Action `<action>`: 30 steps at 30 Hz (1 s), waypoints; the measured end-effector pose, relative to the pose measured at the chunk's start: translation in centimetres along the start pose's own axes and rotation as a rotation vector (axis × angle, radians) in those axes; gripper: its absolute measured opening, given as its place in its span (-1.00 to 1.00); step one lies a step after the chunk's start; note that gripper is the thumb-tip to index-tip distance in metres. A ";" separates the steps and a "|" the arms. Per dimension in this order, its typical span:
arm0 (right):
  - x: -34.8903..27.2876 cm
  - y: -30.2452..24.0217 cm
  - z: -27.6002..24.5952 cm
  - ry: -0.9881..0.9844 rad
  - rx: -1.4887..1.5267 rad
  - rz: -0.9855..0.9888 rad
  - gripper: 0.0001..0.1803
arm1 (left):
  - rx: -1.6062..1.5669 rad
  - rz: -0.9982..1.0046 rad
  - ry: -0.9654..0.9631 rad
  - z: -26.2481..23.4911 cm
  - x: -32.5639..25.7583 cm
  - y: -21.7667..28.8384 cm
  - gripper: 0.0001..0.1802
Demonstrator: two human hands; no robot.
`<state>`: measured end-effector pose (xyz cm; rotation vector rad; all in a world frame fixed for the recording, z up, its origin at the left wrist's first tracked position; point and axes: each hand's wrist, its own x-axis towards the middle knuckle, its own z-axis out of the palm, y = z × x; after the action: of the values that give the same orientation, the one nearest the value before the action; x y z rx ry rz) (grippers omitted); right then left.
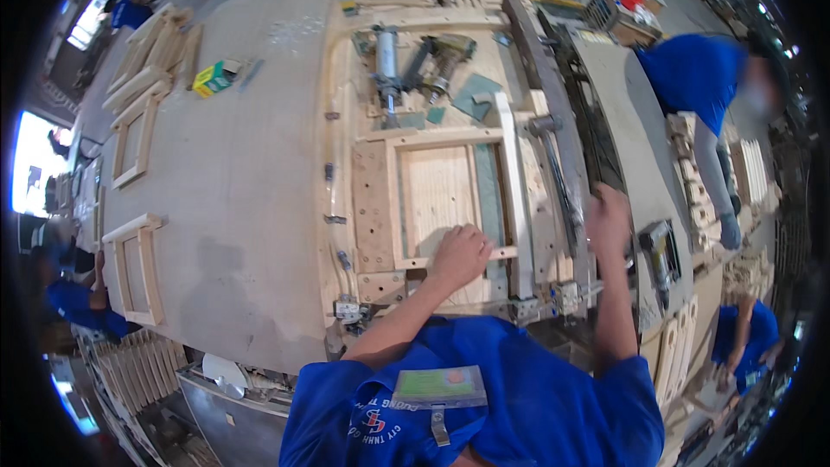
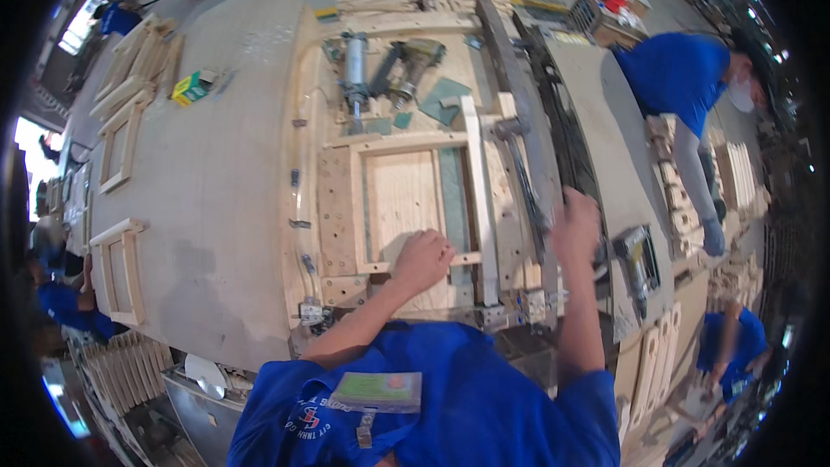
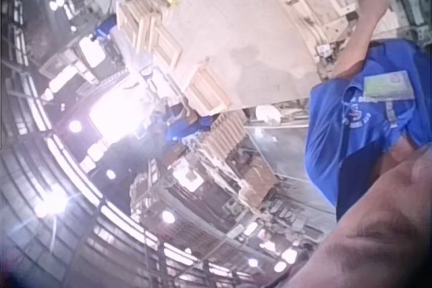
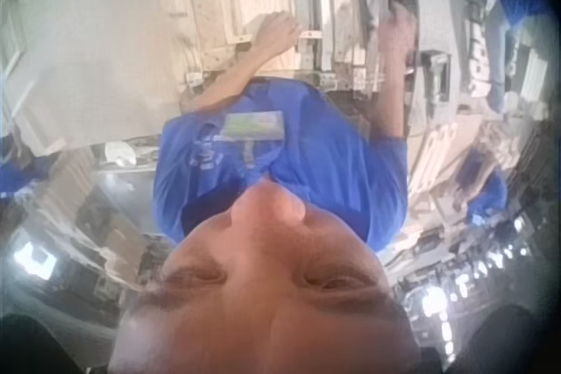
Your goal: The person assembles wooden chair frames on a workbench. They place wooden pieces into a jig, use a pneumatic nail gun to fasten joints, and stack the completed frames. The person repeats this process for multiple units.
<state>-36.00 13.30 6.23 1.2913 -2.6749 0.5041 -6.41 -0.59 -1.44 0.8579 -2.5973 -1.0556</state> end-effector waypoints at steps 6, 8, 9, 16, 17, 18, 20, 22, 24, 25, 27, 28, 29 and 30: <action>-8.6 11.8 -7.1 -0.051 -0.448 0.506 -0.18 | 0.052 0.015 0.017 -0.3 -0.4 0.4 -0.67; -9.6 13.7 -6.4 -0.052 -0.528 0.455 -0.12 | 0.051 0.011 0.016 -0.3 0.0 0.8 -0.67; -9.2 13.7 -6.0 -0.057 -0.499 0.435 -0.11 | 0.055 -0.003 0.020 -0.4 -0.1 0.7 -0.67; -6.5 16.6 -7.9 0.056 -0.269 0.222 -0.26 | -0.024 0.058 0.167 -0.4 -1.2 1.3 -0.72; -6.3 16.5 -8.3 0.035 -0.258 0.211 -0.30 | -0.045 0.077 0.219 -0.4 -1.7 1.4 -0.73; -6.5 16.4 -9.3 -0.040 -0.061 0.367 -0.39 | -0.086 0.094 0.250 -0.5 -2.0 1.6 -0.74; -6.7 13.7 -11.9 -0.230 0.362 0.678 -0.56 | -0.140 0.091 0.295 -0.9 -3.4 2.5 -0.75; -8.6 11.9 -13.5 -0.138 0.542 0.739 -0.73 | -0.271 0.084 0.157 -1.4 -3.6 4.3 -0.72; -8.9 6.8 -14.9 -0.165 0.741 0.717 -0.77 | -0.360 0.035 0.048 -1.3 -4.2 4.7 -0.70; -8.8 4.3 -16.4 -0.299 0.763 0.707 -0.77 | -0.418 0.040 -0.023 -0.4 -4.3 5.0 -0.69; -10.4 0.9 -16.0 -0.347 0.750 0.725 -0.76 | -0.464 0.057 -0.223 1.2 -3.8 6.4 -0.66; -9.9 -3.3 -15.9 -0.388 0.839 0.731 -0.77 | -0.554 0.005 -0.361 1.7 -3.8 6.8 -0.66; -10.1 -6.4 -14.9 -0.379 0.705 0.702 -0.75 | -0.632 0.016 -0.446 2.6 -3.8 7.2 -0.65; -10.4 -7.3 -13.5 -0.459 0.711 0.654 -0.76 | -0.690 0.077 -0.453 4.1 -4.0 7.1 -0.64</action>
<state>-24.18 21.52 17.97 0.6098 -3.4637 1.5046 -7.94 8.19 0.63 0.3730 -2.2449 -2.1291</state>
